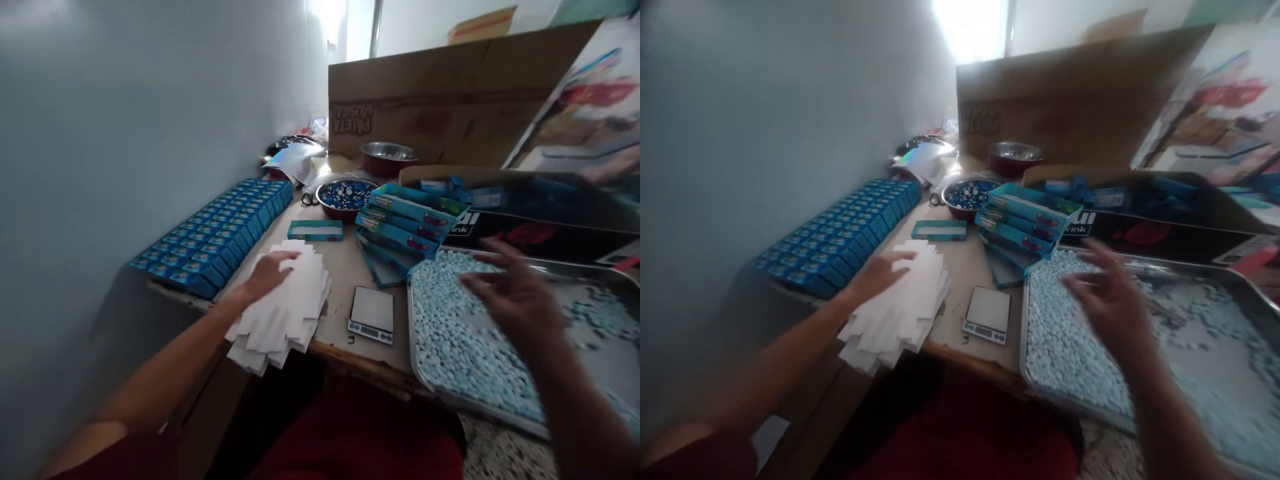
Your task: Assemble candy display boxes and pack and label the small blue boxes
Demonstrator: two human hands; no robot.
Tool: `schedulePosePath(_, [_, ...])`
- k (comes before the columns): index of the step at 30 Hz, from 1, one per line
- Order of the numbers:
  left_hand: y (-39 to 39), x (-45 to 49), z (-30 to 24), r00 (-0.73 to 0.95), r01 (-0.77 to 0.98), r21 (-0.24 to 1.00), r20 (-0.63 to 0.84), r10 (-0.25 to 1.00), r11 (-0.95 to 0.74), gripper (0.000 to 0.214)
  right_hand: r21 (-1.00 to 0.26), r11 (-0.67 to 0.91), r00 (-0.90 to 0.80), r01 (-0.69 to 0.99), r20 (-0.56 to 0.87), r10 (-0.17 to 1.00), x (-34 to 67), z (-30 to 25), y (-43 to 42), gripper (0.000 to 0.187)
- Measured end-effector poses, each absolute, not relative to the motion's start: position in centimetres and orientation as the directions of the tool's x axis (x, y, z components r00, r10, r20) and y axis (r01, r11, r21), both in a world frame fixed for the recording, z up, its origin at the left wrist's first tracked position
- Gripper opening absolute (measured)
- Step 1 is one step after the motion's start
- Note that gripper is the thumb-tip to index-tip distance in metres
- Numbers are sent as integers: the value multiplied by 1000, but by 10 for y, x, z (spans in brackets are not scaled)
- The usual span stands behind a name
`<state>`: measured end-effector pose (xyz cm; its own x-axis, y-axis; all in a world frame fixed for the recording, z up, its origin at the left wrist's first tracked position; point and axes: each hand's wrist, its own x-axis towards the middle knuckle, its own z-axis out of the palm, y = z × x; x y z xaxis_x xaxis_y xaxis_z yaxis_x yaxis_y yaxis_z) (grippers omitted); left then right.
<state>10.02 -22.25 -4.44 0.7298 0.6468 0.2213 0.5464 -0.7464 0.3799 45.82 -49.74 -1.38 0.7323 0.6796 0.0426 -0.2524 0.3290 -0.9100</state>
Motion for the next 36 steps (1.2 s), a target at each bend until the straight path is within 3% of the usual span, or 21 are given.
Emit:
schedulePosePath(2, [-194,56,-44,596,679,398,192,780,-617,59,-980,170,574,98,196,795,402,-14,-499,48])
schedulePosePath(4, [-165,27,-50,543,763,343,117,831,-547,76,-912,89,393,400,258,882,352,-23,-479,57])
schedulePosePath(7, [-132,17,-63,591,761,309,31,806,-570,79,-793,39,263,608,248,932,307,-45,-430,64])
schedulePosePath(13, [-94,31,-75,666,696,363,-4,746,-620,48,-649,-155,306,745,127,943,300,-70,-333,63])
schedulePosePath(19, [-93,29,-78,596,665,419,202,777,-618,45,-564,-198,329,802,140,934,306,-83,-271,66])
schedulePosePath(21, [-98,30,-72,543,626,506,264,797,-594,38,-620,-151,355,770,220,909,306,-83,-265,68])
schedulePosePath(23, [-102,32,-61,488,544,639,287,825,-544,33,-771,-67,393,633,246,886,304,-78,-264,65])
schedulePosePath(26, [-110,35,-40,443,348,859,202,873,-375,41,-992,24,371,122,68,926,300,-66,-268,50])
schedulePosePath(28, [-124,36,-28,447,222,962,47,894,-161,48,-979,-6,307,-202,-69,949,296,-59,-272,44])
schedulePosePath(30, [-145,34,-22,455,144,990,-70,888,5,48,-926,-54,277,-374,-167,946,292,-55,-277,44])
schedulePosePath(33, [-182,31,-26,450,121,991,-99,887,49,44,-870,-86,312,-485,-265,912,285,-61,-287,52])
schedulePosePath(36, [-209,35,-34,455,130,978,-207,866,165,38,-886,-72,403,-459,-279,871,277,-75,-300,60])
